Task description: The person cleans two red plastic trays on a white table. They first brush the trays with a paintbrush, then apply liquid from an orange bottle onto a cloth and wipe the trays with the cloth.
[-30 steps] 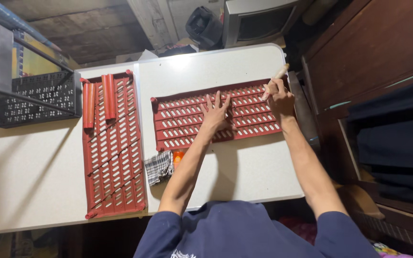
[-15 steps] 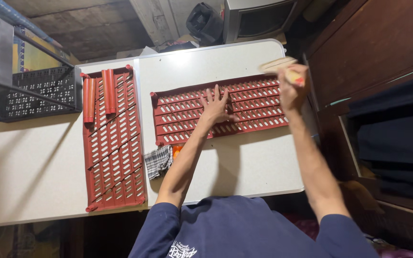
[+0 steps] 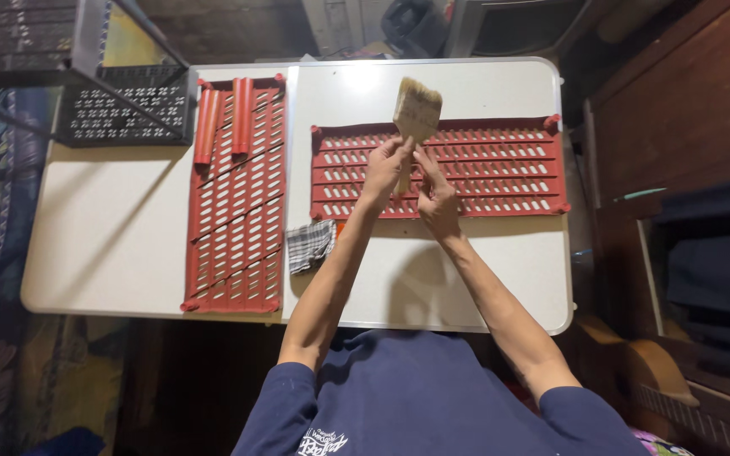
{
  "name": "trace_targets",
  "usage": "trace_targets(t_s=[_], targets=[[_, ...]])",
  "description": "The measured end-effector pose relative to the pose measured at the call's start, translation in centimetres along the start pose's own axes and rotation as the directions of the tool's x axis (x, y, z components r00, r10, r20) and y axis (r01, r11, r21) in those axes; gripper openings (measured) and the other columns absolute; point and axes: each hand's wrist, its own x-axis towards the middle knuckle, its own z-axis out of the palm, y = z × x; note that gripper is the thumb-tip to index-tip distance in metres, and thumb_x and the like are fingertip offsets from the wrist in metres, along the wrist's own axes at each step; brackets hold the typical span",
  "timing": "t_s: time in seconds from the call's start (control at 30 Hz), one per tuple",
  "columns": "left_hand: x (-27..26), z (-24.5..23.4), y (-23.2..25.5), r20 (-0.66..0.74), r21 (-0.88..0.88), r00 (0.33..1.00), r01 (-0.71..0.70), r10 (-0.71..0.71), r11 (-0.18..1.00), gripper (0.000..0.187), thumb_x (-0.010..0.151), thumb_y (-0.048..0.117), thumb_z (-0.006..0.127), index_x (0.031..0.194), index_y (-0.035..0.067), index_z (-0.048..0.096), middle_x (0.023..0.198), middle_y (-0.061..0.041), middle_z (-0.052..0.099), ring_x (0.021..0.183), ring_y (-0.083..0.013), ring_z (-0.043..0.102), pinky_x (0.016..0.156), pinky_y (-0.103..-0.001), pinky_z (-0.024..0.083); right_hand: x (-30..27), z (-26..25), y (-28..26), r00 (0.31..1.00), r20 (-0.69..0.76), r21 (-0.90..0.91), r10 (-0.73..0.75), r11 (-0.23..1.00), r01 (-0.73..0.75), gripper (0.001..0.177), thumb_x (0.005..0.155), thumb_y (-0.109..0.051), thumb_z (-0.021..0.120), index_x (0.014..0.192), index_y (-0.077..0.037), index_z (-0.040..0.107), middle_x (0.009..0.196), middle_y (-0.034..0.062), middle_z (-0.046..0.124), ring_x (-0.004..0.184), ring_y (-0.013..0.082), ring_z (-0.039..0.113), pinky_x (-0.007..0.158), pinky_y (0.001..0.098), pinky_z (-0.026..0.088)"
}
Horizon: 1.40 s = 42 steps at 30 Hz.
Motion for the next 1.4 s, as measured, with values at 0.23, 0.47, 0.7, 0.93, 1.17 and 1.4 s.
trace_targets(t_s=[0.23, 0.47, 0.7, 0.93, 1.17, 1.4], targets=[[-1.8, -6.1, 3.1, -0.246, 0.123, 0.960, -0.103, 0.131, 0.987, 0.032, 0.106, 0.030, 0.056, 0.113, 0.001, 0.068, 0.087, -0.001, 0.068, 0.065, -0.0076, 0.061, 0.052, -0.024, 0.048, -0.7, 5.4, -2.6, 0.998, -0.059, 0.056, -0.002, 0.998, 0.005, 0.034, 0.103, 0.004, 0.056, 0.136, -0.004, 0.059, 0.139, 0.0148, 0.063, 0.121, 0.0213, 0.068, 0.097, 0.0289, 0.058], [-6.1, -16.5, 5.1, -0.449, 0.461, 0.868, 0.020, 0.214, 0.887, 0.038, 0.104, 0.034, 0.056, 0.094, 0.000, 0.067, 0.072, -0.006, 0.065, 0.058, -0.0124, 0.060, 0.047, -0.028, 0.052, -2.6, 12.2, -4.3, 0.902, 0.267, -0.129, 0.338, 0.941, -0.314, 0.021, 0.099, -0.023, 0.070, 0.111, -0.005, 0.069, 0.095, 0.0086, 0.077, 0.084, 0.0169, 0.073, 0.077, 0.0296, 0.057], [-9.8, -24.9, 4.4, -0.513, 0.649, 0.826, 0.193, 0.235, 0.736, 0.042, 0.104, 0.038, 0.051, 0.097, -0.001, 0.066, 0.080, -0.018, 0.070, 0.077, -0.0365, 0.068, 0.074, -0.050, 0.052, -6.8, 18.5, -4.7, 0.888, 0.394, -0.718, 0.238, 0.683, 0.136, 0.045, 0.085, -0.044, 0.079, 0.113, -0.010, 0.069, 0.107, 0.0160, 0.061, 0.102, 0.0347, 0.057, 0.085, 0.0465, 0.050], [-11.1, -29.4, 1.9, -0.440, 0.776, 0.834, 0.166, 0.334, 0.608, 0.043, 0.104, 0.035, 0.050, 0.122, -0.002, 0.062, 0.125, -0.028, 0.060, 0.113, -0.0451, 0.059, 0.094, -0.051, 0.048, -8.0, 21.3, -3.0, 0.954, 0.146, -0.883, 0.261, 0.470, 0.007, 0.047, 0.081, -0.034, 0.080, 0.118, -0.010, 0.066, 0.114, 0.0142, 0.058, 0.110, 0.0338, 0.053, 0.089, 0.0499, 0.043], [-11.4, -30.2, -0.6, -0.353, 0.889, 0.808, 0.133, 0.472, 0.438, 0.060, 0.102, 0.023, 0.054, 0.150, -0.008, 0.037, 0.137, -0.030, 0.051, 0.131, -0.0458, 0.047, 0.115, -0.058, 0.030, -8.2, 21.5, -2.1, 0.971, 0.025, -0.908, 0.238, 0.411, -0.078, 0.047, 0.083, -0.038, 0.078, 0.117, -0.008, 0.064, 0.110, 0.0166, 0.065, 0.109, 0.0350, 0.055, 0.088, 0.0500, 0.042], [-12.8, -25.7, 1.9, -0.122, 0.925, 0.745, -0.154, 0.656, 0.346, 0.074, 0.093, 0.010, 0.064, 0.154, -0.011, 0.028, 0.152, -0.039, 0.032, 0.140, -0.0442, 0.037, 0.116, -0.052, 0.031, -7.9, 20.7, -2.8, 0.930, -0.009, -0.792, 0.367, 0.565, -0.230, 0.048, 0.083, -0.034, 0.078, 0.120, -0.008, 0.065, 0.093, 0.0133, 0.074, 0.104, 0.0343, 0.060, 0.094, 0.0513, 0.038]])
